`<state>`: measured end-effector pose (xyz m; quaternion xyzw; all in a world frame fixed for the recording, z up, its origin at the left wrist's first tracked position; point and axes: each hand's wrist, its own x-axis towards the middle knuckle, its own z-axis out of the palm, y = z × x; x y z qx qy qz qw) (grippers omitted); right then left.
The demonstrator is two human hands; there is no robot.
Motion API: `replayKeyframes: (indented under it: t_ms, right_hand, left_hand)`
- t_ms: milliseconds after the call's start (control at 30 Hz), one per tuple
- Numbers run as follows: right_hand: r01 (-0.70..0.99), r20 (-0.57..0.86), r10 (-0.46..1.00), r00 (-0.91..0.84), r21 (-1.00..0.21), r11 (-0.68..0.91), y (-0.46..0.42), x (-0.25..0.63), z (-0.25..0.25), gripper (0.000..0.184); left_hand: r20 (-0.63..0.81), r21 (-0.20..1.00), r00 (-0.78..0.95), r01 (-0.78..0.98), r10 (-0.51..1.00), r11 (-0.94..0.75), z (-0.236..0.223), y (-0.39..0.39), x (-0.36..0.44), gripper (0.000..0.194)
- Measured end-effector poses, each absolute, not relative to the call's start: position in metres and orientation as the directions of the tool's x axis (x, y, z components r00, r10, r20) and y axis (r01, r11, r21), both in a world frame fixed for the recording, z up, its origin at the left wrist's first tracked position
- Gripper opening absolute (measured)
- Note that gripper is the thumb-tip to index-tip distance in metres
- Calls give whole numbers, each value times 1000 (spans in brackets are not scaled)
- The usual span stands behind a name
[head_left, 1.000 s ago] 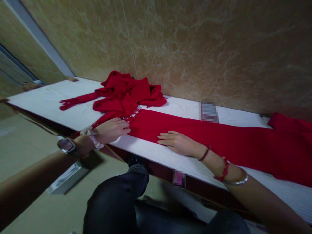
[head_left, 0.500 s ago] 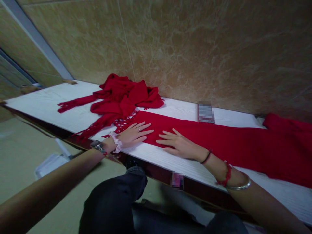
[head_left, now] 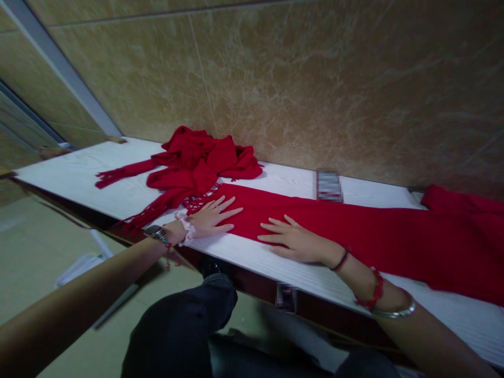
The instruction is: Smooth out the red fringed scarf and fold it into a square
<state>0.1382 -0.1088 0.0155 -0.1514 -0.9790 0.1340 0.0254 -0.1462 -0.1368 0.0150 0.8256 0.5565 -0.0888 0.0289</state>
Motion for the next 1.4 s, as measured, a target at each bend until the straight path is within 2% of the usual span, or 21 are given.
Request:
replayKeyframes:
  t_ms: [200, 267, 367, 467, 633, 767, 933, 1300, 1400]
  right_hand:
    - [204, 6, 219, -976, -338, 919, -110, 143, 14, 40]
    - [193, 57, 230, -972, -367, 910, -110, 143, 11, 40]
    - [208, 172, 299, -939, -409, 888, -108, 146, 10, 40]
    - [230, 235, 323, -917, -350, 908, -105, 154, 11, 37]
    - [233, 198, 283, -938, -243, 942, -103, 164, 15, 31]
    - [218, 225, 243, -943, -130, 967, -108, 162, 16, 30]
    - [266, 219, 263, -940, -16, 964, -116, 159, 19, 26]
    - [402, 148, 392, -908, 42, 915, -126, 143, 24, 19]
    - [415, 159, 403, -901, 53, 908, -127, 142, 23, 22]
  left_hand:
    - [-200, -42, 369, 922, 908, -385, 17, -135, -150, 54]
    - [-175, -36, 393, 914, 903, -404, 20, -131, -146, 52]
    - [-66, -42, 476, 877, 877, -479, 24, -122, -129, 45]
    - [5, -48, 522, 852, 853, -522, 21, -108, -104, 46]
    - [-47, -29, 491, 870, 870, -493, 6, -90, -82, 47]
    - [-44, -35, 485, 873, 874, -486, 2, -87, -84, 48]
    - [-33, -7, 469, 883, 883, -469, 5, -89, -84, 49]
    - [1, 29, 480, 877, 877, -480, 4, -89, -85, 50]
    - [9, 36, 482, 876, 876, -482, 4, -88, -85, 50]
